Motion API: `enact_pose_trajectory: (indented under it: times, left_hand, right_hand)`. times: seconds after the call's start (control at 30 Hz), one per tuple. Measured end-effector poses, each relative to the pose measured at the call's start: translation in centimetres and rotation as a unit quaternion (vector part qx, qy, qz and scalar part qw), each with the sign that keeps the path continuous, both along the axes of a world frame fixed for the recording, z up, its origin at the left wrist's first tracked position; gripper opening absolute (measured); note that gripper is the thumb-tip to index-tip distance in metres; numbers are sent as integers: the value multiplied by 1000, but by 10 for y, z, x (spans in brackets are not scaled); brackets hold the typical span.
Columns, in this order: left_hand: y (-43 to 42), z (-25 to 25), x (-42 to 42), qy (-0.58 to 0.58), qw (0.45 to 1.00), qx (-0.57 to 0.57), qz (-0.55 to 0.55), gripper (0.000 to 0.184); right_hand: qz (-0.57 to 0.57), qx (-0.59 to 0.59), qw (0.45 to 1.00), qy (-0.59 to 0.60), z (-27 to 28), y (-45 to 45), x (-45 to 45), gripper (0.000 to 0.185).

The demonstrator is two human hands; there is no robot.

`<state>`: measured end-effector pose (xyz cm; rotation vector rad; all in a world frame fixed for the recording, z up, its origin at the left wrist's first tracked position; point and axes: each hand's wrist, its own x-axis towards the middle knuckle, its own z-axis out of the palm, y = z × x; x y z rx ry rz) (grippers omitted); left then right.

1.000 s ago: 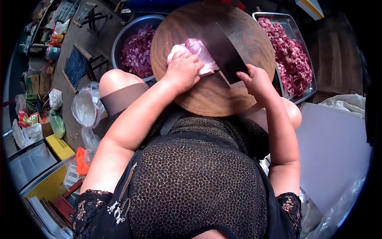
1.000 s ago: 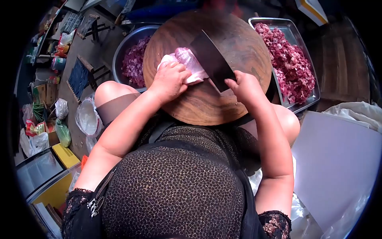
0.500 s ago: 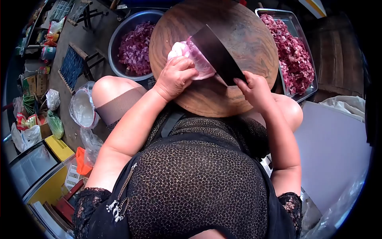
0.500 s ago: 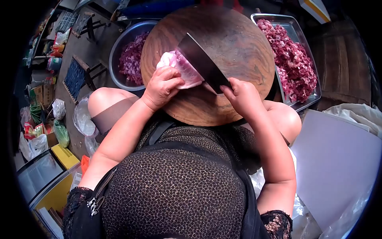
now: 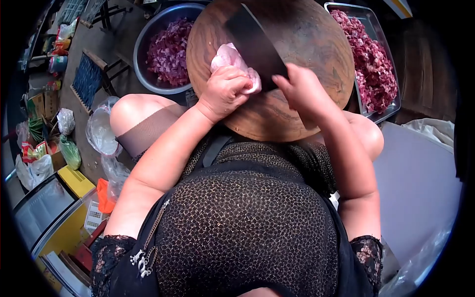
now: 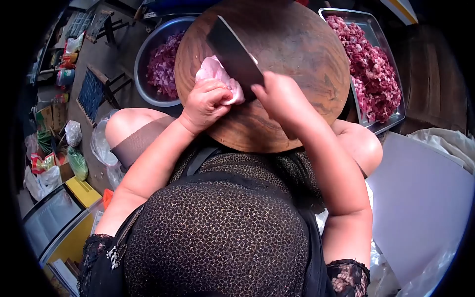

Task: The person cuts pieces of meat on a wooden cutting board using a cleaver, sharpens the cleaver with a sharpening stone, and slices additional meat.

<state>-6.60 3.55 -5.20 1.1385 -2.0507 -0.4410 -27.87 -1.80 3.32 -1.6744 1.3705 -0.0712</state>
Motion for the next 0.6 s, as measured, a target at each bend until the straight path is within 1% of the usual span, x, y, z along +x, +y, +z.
enact_pose_trajectory:
  times: [0.07,0.13,0.2,0.23,0.27,0.3,0.33,0.37,0.4,0.43,0.47,0.5,0.53,0.57,0.6]
  left_hand:
    - [0,2,-3,-18,1000,-3,5,21]
    - [2,5,-8,-25,999,-24,-7,19]
    - [10,4,-11,-91,994,-46,-29,17]
    - [16,5,-11,-94,994,-48,-9,17]
    - [23,6,-9,-98,994,-49,-7,17]
    - [29,8,-5,-96,995,-20,13,18]
    - [32,9,0,-93,995,8,33,20]
    - [34,8,6,-121,992,38,25,21]
    - [38,14,3,-122,992,37,24,21]
    - [43,26,-2,-81,988,119,61,24]
    - [44,33,-5,-39,975,198,98,27]
    - [42,31,-3,17,954,276,113,41]
    - [34,23,-1,35,949,270,160,45]
    - [24,27,-2,45,940,277,196,44]
    - [13,29,-4,54,929,282,232,44]
  right_hand:
    - [76,-95,993,10,-11,-24,19,27]
    - [158,-208,962,77,-29,-49,46,29]
    - [97,-143,985,30,-30,-69,59,30]
    - [50,-70,996,6,-27,-77,57,31]
    - [-8,-31,999,-35,-30,-77,50,32]
    - [-37,-66,996,-55,-51,-81,37,33]
    - [-66,-103,990,-74,-47,-78,34,33]
    - [-103,-63,990,-73,-44,-71,22,34]
    - [-98,-112,986,-71,-45,-59,13,33]
    - [-93,-161,980,-70,-46,-49,5,32]
    - [-94,-131,983,-88,-27,-29,0,31]
    - [-84,-163,978,-99,-15,-11,-8,30]
    - [-104,-85,984,-115,-4,5,-13,28]
    - [-111,-55,987,-104,8,20,-15,26]
    - [-108,-64,985,-116,-1,31,-20,25]
